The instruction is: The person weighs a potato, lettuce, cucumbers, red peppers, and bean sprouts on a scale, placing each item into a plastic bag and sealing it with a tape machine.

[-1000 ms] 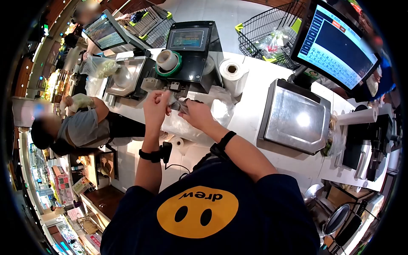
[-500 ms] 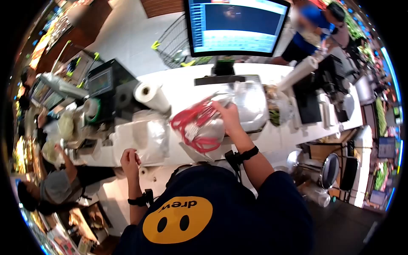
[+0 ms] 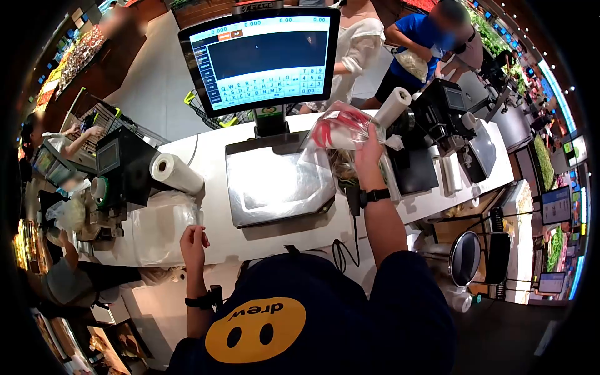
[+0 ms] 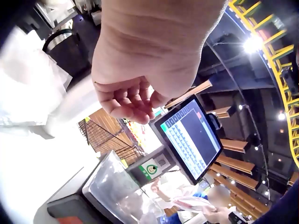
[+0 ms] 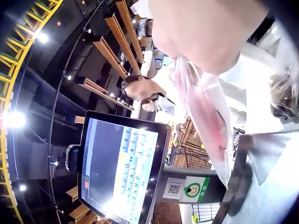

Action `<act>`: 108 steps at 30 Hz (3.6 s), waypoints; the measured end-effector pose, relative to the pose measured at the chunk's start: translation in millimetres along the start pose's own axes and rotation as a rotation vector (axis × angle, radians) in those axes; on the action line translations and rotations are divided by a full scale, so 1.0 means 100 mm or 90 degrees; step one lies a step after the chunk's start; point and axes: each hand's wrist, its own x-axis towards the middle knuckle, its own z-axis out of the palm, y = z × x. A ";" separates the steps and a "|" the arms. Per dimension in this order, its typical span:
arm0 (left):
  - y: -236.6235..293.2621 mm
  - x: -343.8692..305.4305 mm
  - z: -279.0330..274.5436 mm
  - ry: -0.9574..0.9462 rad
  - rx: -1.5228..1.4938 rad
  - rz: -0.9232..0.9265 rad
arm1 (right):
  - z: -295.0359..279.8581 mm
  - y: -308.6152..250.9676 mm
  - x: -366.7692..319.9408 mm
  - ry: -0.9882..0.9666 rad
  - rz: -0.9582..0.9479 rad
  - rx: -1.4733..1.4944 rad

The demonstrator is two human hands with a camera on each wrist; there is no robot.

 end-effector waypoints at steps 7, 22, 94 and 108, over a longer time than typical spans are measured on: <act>-0.07 -0.25 0.19 0.048 0.002 0.001 | -0.10 0.05 0.59 -0.116 0.050 0.098; -0.05 -0.28 0.42 0.038 0.028 -0.014 | -0.90 0.26 0.96 -0.325 -0.091 -0.799; -0.53 -0.22 -0.03 0.029 0.105 0.009 | 2.11 0.34 -1.27 -0.631 -0.875 -0.843; 0.19 -0.14 0.92 -0.182 0.247 0.073 | -1.42 -0.05 -1.03 -0.421 -0.480 -0.942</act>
